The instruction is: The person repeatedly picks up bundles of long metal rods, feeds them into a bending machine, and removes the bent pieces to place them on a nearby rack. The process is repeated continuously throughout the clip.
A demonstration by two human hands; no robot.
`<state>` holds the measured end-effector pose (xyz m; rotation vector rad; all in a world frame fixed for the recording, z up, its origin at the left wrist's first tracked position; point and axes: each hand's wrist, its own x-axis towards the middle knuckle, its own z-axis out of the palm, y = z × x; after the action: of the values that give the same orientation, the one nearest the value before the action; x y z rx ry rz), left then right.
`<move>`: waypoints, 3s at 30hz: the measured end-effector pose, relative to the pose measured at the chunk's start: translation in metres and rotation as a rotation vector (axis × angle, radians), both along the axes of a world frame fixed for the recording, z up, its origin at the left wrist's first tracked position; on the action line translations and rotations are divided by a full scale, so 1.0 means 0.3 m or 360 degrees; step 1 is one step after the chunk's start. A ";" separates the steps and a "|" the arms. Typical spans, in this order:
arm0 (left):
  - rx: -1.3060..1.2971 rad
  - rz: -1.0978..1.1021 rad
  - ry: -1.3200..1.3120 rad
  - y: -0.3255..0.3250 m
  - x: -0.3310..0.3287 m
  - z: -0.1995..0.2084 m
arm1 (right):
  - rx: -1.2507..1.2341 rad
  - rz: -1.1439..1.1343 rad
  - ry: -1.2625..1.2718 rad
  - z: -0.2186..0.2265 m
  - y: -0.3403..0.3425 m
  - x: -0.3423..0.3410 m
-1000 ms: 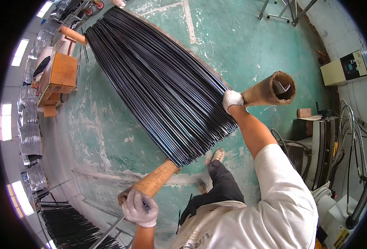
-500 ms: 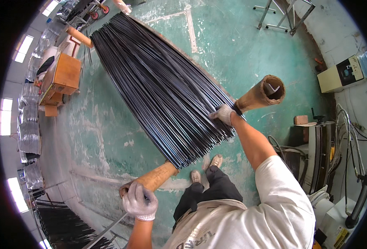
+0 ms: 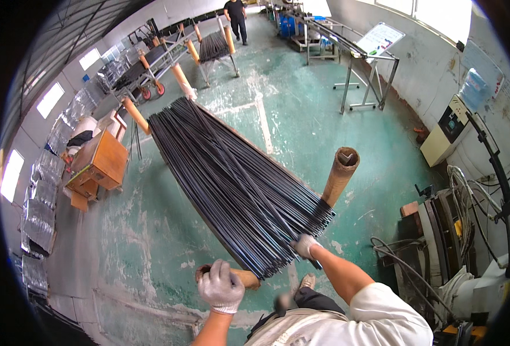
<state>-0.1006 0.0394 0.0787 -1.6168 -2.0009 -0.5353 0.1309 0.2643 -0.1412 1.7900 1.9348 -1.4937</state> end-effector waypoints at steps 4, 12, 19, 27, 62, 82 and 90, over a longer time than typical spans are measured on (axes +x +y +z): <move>0.0210 -0.0145 -0.0168 -0.067 0.006 0.006 | 0.0057 -0.0151 -0.0088 0.063 -0.352 0.197; -0.0234 -0.1127 -0.1509 -0.284 0.315 -0.309 | 0.0075 -0.0423 -0.0656 0.326 -1.221 0.632; -0.0966 -0.0133 -0.4296 -0.076 0.463 -0.839 | -0.0065 -0.0384 -0.0840 0.477 -1.785 0.765; -0.1177 0.0630 -0.4512 -0.285 0.740 -0.781 | -0.0024 -0.0851 -0.0629 0.519 -2.175 0.951; -0.1416 -0.1328 -0.4105 -0.629 1.130 0.162 | 0.1209 -0.3405 0.2862 0.278 -2.415 1.346; -0.1692 -0.1567 -0.3865 -0.319 1.169 0.088 | 0.1760 -0.3736 0.1997 0.545 -2.556 1.404; -0.1888 -0.1525 -0.3739 -0.278 1.622 0.088 | 0.2236 -0.4140 0.1685 0.558 -2.757 1.832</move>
<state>0.3861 -0.0440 0.1052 -3.2683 -2.4211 -3.3913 0.6806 -0.5628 0.0262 -0.8058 0.5178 -0.0826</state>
